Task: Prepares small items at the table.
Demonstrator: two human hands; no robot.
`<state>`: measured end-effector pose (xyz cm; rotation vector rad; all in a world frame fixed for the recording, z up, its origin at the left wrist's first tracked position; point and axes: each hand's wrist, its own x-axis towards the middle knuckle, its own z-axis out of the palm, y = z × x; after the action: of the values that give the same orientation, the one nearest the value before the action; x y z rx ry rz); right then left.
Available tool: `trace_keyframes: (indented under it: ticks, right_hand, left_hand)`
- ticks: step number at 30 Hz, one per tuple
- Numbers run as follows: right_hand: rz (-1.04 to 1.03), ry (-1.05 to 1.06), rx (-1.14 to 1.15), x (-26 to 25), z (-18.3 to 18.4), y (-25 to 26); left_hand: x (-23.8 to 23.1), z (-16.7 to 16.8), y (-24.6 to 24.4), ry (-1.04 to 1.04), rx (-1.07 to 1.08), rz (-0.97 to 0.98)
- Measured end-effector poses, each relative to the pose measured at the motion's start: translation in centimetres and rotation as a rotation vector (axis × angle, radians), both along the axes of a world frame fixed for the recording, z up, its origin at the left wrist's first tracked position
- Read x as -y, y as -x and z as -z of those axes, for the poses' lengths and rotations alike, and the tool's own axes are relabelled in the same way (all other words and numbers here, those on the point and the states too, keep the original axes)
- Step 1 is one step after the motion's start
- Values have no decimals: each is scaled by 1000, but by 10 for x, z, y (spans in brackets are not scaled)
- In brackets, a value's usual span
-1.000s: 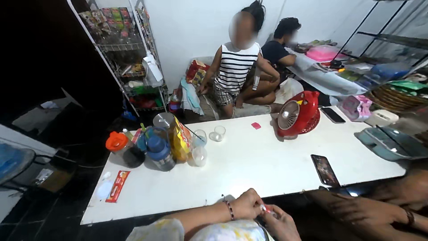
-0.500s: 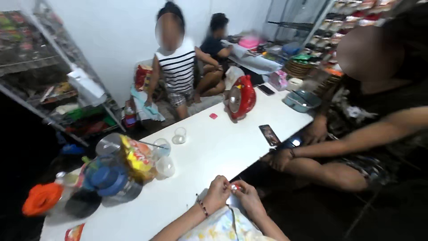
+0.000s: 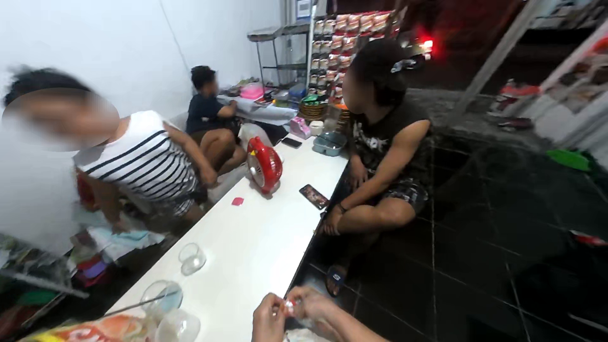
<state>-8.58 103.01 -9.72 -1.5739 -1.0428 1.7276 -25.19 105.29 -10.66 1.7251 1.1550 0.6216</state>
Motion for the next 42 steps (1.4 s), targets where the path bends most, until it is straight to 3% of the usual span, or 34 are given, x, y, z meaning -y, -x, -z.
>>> trace_keyframes:
  ticks: [6, 13, 17, 27, 33, 42]
  right_hand:
    - [-139, -23, -215, -3, 22, -8]
    - [53, -56, -167, -1, 19, 1]
    - [116, -101, -119, -1, 13, 3]
    - [150, -129, -92, 1, 11, 2]
    - [144, -101, -183, 1, 15, 0]
    - [173, -101, -313, 7, 19, 1]
  left_hand:
    - [0, 0, 9, 11, 27, 50]
    - [-5, 3, 9, -26, 9, 29]
    - [-4, 2, 8, 65, 21, -51]
    - [1, -2, 3, 117, 119, -188]
    - [2, 1, 5, 162, 193, -176]
    - [1, -3, 5, 144, 130, -111]
